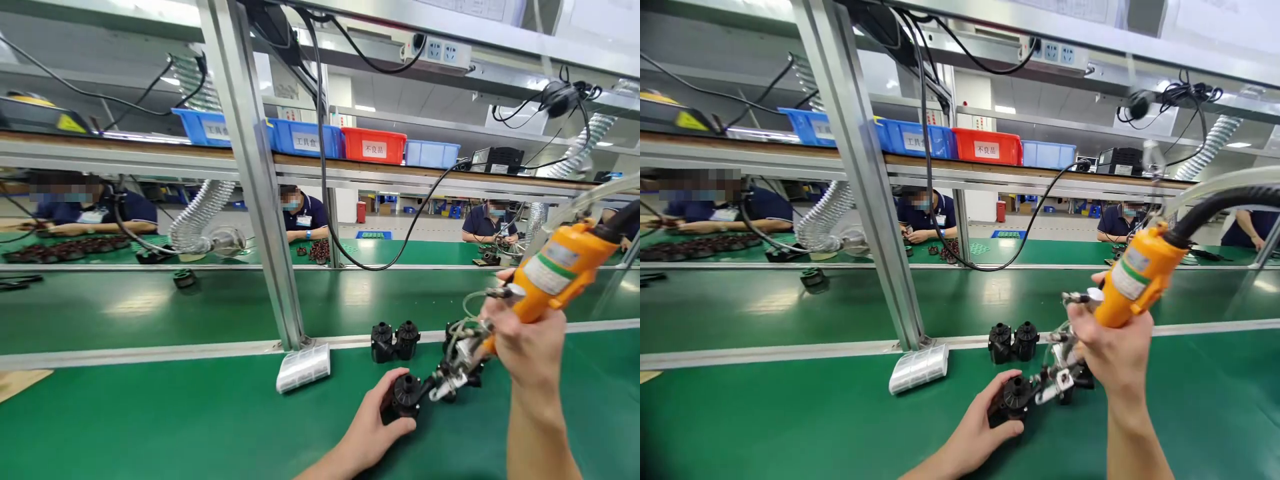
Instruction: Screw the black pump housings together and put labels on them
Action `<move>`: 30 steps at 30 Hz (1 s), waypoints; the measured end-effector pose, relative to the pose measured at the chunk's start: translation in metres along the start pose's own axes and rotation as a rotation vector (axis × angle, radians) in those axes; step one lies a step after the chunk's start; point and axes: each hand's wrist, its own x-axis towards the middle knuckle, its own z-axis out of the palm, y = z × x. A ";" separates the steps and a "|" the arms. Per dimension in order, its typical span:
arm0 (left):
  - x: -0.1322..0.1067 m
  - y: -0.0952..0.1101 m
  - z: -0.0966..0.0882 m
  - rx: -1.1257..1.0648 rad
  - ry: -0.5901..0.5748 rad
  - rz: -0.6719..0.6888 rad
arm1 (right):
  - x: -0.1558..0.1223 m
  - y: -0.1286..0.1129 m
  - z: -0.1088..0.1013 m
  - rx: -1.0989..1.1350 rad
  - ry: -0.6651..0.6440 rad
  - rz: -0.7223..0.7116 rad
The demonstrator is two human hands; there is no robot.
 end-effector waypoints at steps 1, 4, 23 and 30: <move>0.000 -0.001 0.001 -0.001 -0.002 -0.004 | 0.000 -0.004 -0.008 -0.002 -0.019 0.017; 0.002 -0.002 0.002 -0.043 -0.003 -0.010 | -0.007 -0.006 -0.007 0.065 -0.094 0.050; 0.004 0.011 0.001 0.091 0.088 0.053 | -0.040 0.003 0.084 0.186 -0.315 0.147; 0.003 0.004 0.004 -0.001 0.088 0.001 | -0.052 0.023 0.092 0.214 -0.403 0.258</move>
